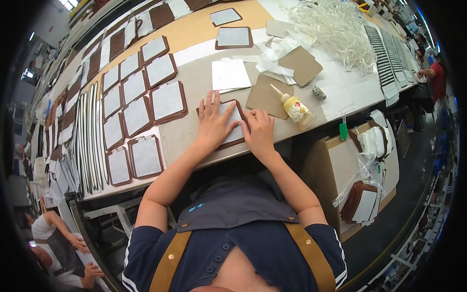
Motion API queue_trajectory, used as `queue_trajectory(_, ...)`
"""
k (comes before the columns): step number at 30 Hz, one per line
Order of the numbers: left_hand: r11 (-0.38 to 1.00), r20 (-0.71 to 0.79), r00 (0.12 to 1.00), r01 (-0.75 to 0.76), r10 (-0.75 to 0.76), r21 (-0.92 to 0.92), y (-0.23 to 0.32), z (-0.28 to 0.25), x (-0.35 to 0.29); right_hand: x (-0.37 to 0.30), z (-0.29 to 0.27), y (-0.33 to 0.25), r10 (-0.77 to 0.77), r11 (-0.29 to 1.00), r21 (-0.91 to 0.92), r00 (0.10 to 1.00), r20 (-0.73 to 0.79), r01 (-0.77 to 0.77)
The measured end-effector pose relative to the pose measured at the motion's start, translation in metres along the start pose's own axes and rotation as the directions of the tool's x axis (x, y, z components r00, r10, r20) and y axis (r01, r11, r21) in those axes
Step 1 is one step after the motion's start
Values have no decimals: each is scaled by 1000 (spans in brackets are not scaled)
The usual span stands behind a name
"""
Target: Applying glue to leather pieces and attaching fabric liners in a workshop environment.
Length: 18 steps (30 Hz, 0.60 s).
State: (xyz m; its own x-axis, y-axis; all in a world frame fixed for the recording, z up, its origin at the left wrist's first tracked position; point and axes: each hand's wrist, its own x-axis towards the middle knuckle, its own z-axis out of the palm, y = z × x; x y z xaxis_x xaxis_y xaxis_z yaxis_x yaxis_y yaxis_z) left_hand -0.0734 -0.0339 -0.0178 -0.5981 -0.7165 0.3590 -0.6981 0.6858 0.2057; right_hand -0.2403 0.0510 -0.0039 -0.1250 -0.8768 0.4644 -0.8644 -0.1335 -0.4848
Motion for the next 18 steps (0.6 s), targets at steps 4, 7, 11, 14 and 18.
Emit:
queue_trajectory(4,997,24,1000,18,-17,-72,-1,-3,1,3,-7,8,52,996,69,998,19,-53)
queue_trajectory(7,987,-30,991,130,-134,-98,-6,-21,-8,2,-28,17,38,989,138,996,86,-49)
queue_trajectory(11,981,-48,985,162,-168,-110,-21,-52,-43,3,-52,16,-137,974,210,966,220,90)
queue_trajectory(14,956,-69,974,195,-214,-221,-21,-68,-63,3,-48,16,-247,959,205,927,281,194)
queue_trajectory(18,908,-53,953,267,-299,-322,-14,-88,-77,9,-44,18,-279,955,193,908,313,227)
